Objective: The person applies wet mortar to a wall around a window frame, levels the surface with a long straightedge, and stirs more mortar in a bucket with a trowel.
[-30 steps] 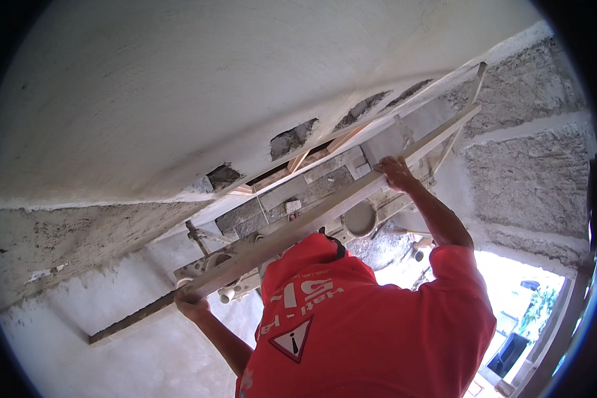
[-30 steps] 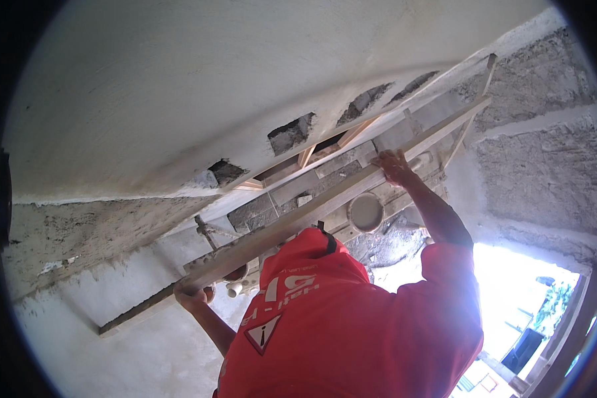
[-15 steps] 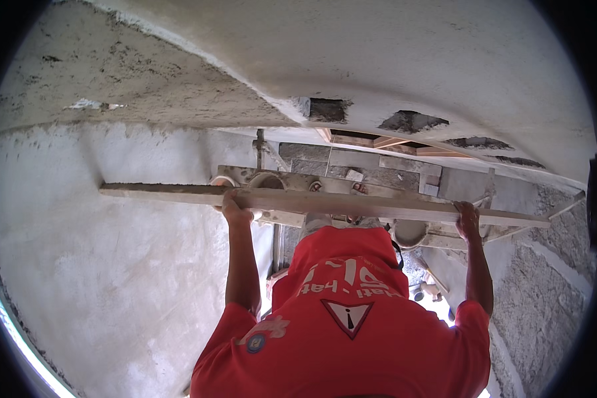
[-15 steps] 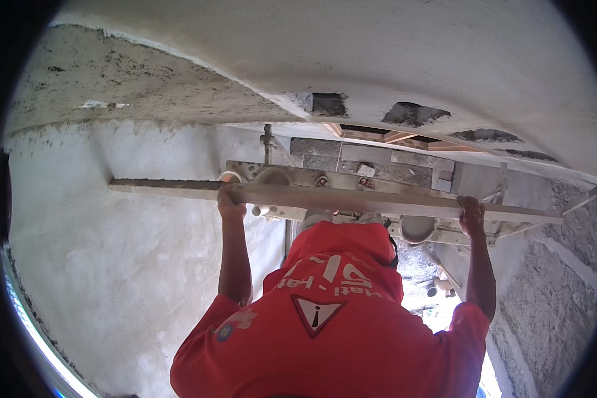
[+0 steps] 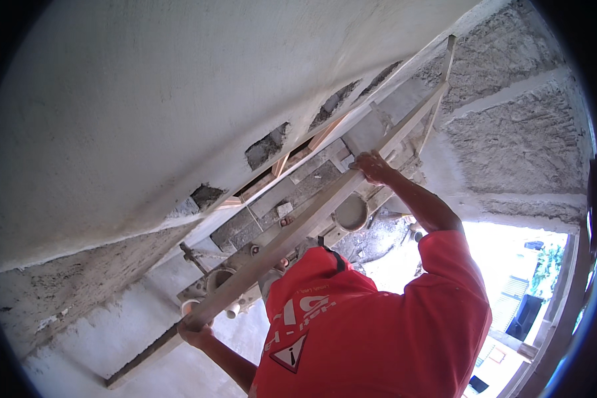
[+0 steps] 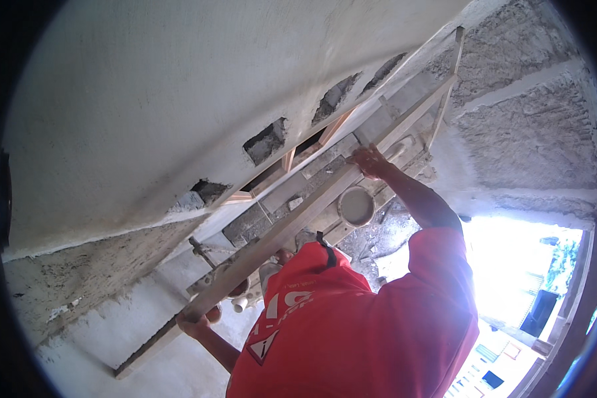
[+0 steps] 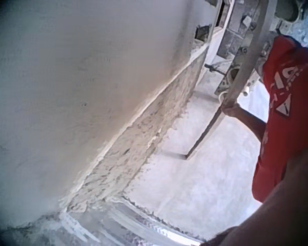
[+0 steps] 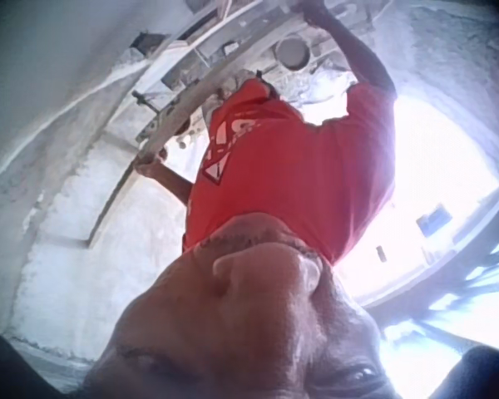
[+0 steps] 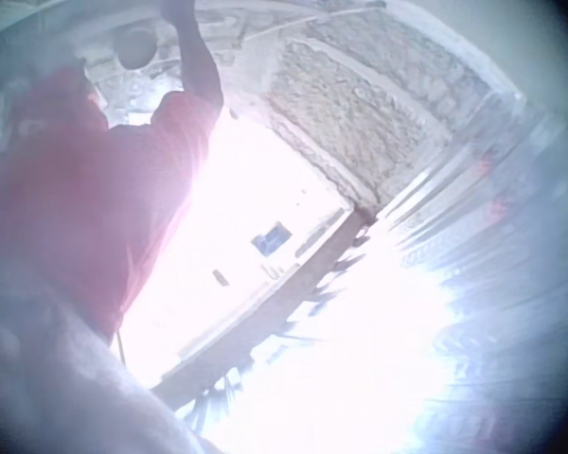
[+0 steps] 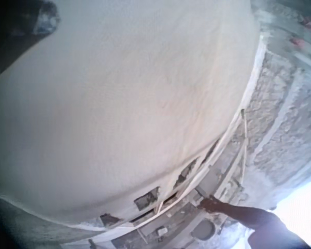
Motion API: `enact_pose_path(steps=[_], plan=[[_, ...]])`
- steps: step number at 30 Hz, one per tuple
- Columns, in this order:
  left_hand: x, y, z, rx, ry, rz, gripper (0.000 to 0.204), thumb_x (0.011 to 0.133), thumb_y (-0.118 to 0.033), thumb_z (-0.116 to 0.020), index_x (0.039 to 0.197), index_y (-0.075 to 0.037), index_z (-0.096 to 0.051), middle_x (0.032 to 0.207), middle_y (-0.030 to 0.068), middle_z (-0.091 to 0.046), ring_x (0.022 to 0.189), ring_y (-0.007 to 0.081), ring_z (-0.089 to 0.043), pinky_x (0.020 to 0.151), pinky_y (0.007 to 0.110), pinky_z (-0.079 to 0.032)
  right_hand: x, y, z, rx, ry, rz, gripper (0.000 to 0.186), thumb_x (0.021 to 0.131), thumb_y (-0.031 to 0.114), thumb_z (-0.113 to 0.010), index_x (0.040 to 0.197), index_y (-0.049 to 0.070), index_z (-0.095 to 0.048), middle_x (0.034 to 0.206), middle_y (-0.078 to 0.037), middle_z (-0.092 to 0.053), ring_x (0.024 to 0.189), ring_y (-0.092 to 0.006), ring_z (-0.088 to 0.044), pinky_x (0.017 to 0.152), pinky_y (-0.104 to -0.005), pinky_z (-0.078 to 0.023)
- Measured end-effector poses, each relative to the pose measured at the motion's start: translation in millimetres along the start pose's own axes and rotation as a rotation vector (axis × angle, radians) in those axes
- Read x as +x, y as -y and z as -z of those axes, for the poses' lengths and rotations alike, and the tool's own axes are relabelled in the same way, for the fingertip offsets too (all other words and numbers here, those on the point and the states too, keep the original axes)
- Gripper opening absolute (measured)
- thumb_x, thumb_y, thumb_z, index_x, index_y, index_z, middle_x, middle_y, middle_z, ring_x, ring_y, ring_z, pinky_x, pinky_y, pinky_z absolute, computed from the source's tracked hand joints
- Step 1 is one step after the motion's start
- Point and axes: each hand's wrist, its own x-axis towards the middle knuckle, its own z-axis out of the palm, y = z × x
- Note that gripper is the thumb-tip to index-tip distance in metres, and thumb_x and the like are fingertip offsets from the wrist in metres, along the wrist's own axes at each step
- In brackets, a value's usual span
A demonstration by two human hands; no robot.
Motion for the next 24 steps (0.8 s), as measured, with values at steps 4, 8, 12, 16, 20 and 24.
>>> enact_pose_path(steps=[4, 8, 12, 16, 20, 24], plan=[[-22.5, -23.1, -5.8, -0.027, -0.033, -0.02, 0.029, 0.075, -0.023, -0.057, 0.097, -0.004, -0.06, 0.105, 0.0122, -0.058, 0.102, 0.0285, -0.056, 0.093, 0.048, -0.044, 14.7, 5.4, 0.0, 0.032, 0.191, -0.011, 0.051, 0.084, 0.012, -0.051, 0.132, 0.03, -0.046, 0.134, -0.005, -0.043, 0.132, -0.0262, -0.034, 0.108, -0.0576, -0.023], [-1.9, -20.2, -0.8, -0.113, 0.001, 0.06, 0.028, 0.075, -0.023, -0.057, 0.095, -0.004, -0.059, 0.105, 0.0114, -0.058, 0.102, 0.0277, -0.056, 0.093, 0.048, -0.044, 38.7, 9.9, -5.3, -0.013, 0.199, 0.041, 0.05, 0.085, 0.014, -0.051, 0.132, 0.031, -0.046, 0.133, -0.005, -0.042, 0.132, -0.026, -0.032, 0.108, -0.0581, -0.022], [8.6, -6.0, -8.2, -0.015, 0.035, 0.008, 0.043, 0.075, -0.031, -0.052, 0.102, 0.001, -0.061, 0.111, 0.018, -0.061, 0.104, 0.035, -0.059, 0.093, 0.05, -0.046, 68.7, 12.0, -30.5, 0.02, 0.216, 0.05, 0.047, 0.086, 0.016, -0.05, 0.131, 0.029, -0.047, 0.132, -0.005, -0.044, 0.13, -0.0268, -0.034, 0.107, -0.0592, -0.022], [12.9, 18.7, -36.3, 0.041, 0.038, 0.037, 0.039, 0.078, -0.031, -0.051, 0.1, 0.0, -0.061, 0.105, 0.0161, -0.062, 0.098, 0.0329, -0.061, 0.089, 0.047, -0.049, 98.1, -3.8, -110.7, 0.035, 0.13, 0.092, 0.043, 0.086, 0.02, -0.05, 0.127, 0.01, -0.045, 0.124, -0.012, -0.048, 0.126, -0.0292, -0.039, 0.106, -0.058, -0.025], [88.3, 90.0, -7.9, 0.106, 0.261, -0.145, 0.03, 0.079, -0.023, -0.053, 0.102, -0.005, -0.059, 0.092, 0.0108, -0.058, 0.087, 0.0262, -0.059, 0.083, 0.041, -0.051, 139.0, -36.4, -231.3, -0.114, 0.114, 0.006, 0.05, 0.081, 0.007, -0.052, 0.126, 0.029, -0.053, 0.13, -0.006, -0.05, 0.129, -0.0256, -0.039, 0.107, -0.0604, -0.024], [130.6, 155.6, -20.0, 0.203, 0.204, -0.157, 0.025, 0.081, -0.022, -0.052, 0.095, -0.002, -0.057, 0.096, 0.0106, -0.059, 0.09, 0.0254, -0.058, 0.081, 0.042, -0.053, 151.3, -36.7, -306.5, -0.282, 0.071, 0.037, 0.038, 0.085, 0.018, -0.048, 0.123, 0.02, -0.049, 0.114, -0.007, -0.051, 0.114, -0.0255, -0.045, 0.102, -0.0576, -0.031]])
